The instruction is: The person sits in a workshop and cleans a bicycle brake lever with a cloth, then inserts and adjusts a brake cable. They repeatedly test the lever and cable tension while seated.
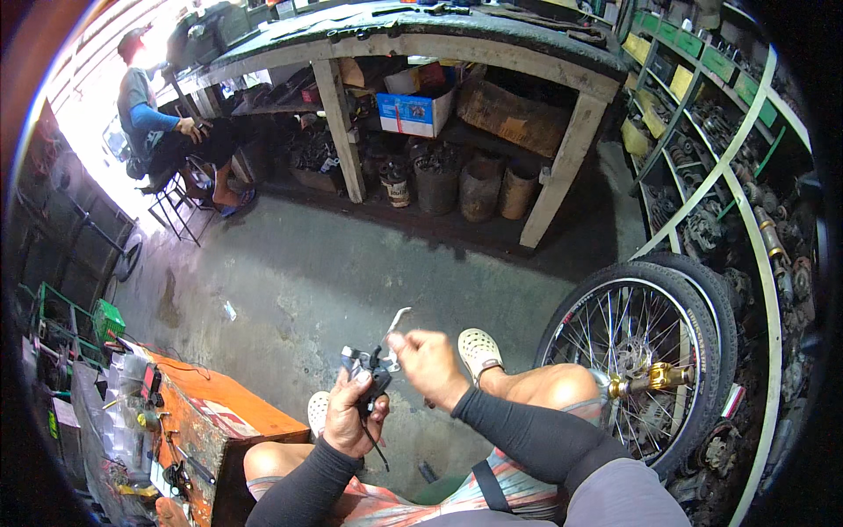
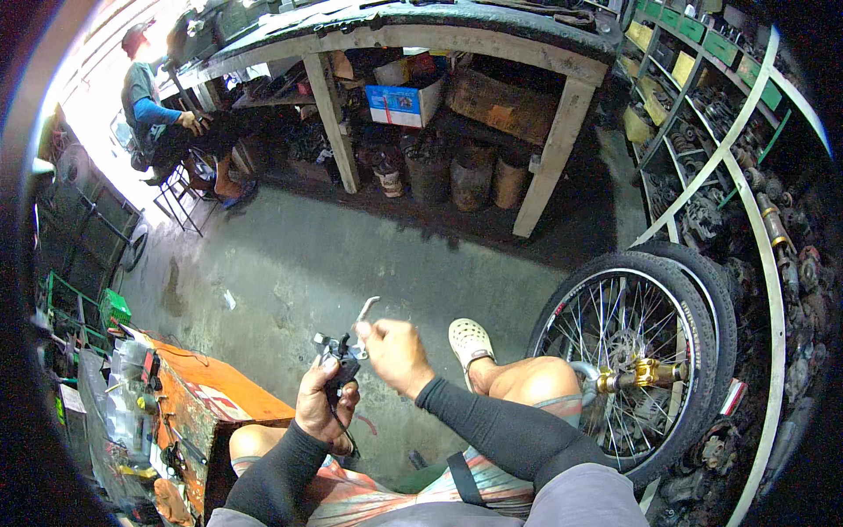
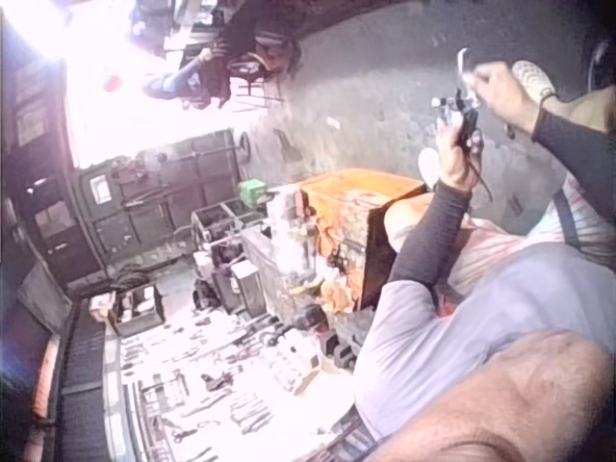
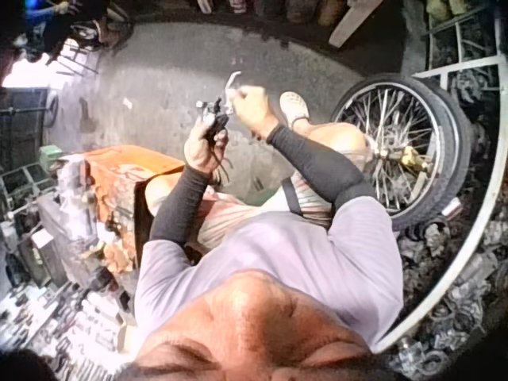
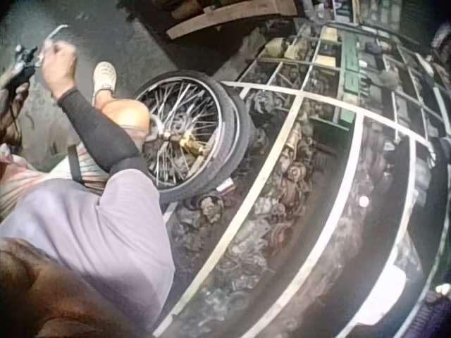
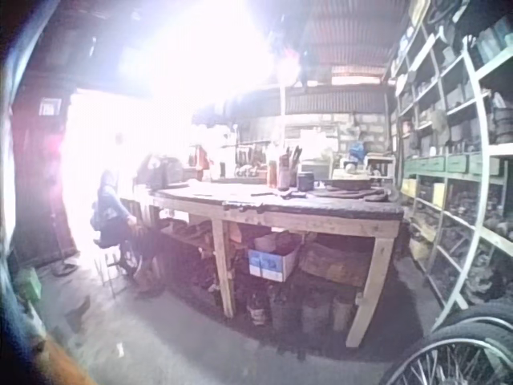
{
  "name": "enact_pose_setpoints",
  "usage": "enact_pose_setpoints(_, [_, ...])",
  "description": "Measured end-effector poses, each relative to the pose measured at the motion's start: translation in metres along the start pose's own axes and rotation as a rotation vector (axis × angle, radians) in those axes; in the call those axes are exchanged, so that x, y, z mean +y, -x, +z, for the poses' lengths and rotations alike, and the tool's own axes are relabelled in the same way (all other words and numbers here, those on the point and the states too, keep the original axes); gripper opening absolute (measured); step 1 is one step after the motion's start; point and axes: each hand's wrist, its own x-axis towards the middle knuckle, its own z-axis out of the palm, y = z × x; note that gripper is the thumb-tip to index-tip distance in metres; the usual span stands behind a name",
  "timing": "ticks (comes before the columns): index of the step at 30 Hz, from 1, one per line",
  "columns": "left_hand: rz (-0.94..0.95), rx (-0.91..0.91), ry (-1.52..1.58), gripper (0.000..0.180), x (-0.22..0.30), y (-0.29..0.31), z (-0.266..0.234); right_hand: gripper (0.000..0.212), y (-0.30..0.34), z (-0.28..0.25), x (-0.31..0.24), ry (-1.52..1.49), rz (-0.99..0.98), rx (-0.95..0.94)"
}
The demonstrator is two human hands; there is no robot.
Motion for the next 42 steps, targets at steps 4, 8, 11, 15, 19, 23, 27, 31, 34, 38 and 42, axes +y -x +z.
enact_pose_setpoints(4, [0.179,-0.072,-0.253,0.056,0.011,-0.003,0.009,0.048,-0.022,-0.015,-0.002,0.020,-0.049,0.128])
enact_pose_setpoints(8, [0.312,-0.053,-0.220,0.088,0.010,0.022,0.045,0.044,0.000,-0.004,0.003,-0.021,-0.122,0.056])
enact_pose_setpoints(11, [0.256,-0.025,-0.266,0.062,0.017,0.007,0.032,0.047,-0.009,-0.017,0.012,-0.083,-0.062,0.119])
enact_pose_setpoints(15, [0.246,0.036,-0.256,0.045,0.015,0.003,0.026,0.043,-0.008,-0.013,-0.010,-0.120,-0.258,-0.007])
enact_pose_setpoints(19, [0.209,-0.004,-0.264,0.052,0.011,0.002,0.021,0.043,-0.015,-0.011,-0.018,-0.015,-0.169,0.033])
enact_pose_setpoints(23, [0.206,-0.023,-0.231,0.058,0.006,0.005,0.022,0.048,-0.011,-0.007,-0.006,-0.064,-0.120,0.067])
enact_pose_setpoints(27, [0.169,-0.059,-0.220,0.050,0.009,0.002,0.005,0.049,-0.003,-0.008,-0.007,0.041,-0.081,-0.016])
enact_pose_setpoints(31, [-0.139,-0.051,0.210,0.037,0.000,0.002,-0.014,0.044,-0.031,-0.028,-0.003,-0.236,0.039,0.128])
enact_pose_setpoints(34, [-0.247,-0.099,0.401,0.044,0.001,-0.003,-0.016,0.035,-0.026,-0.032,-0.005,-0.507,0.070,0.025])
enact_pose_setpoints(38, [-0.366,-0.199,0.396,0.047,-0.003,-0.006,-0.016,0.030,-0.030,-0.033,-0.009,-0.466,0.058,-0.227])
enact_pose_setpoints(42, [-0.189,-0.083,-0.269,0.074,-0.014,-0.005,-0.004,0.031,-0.032,-0.031,0.002,-0.373,0.157,-0.064])
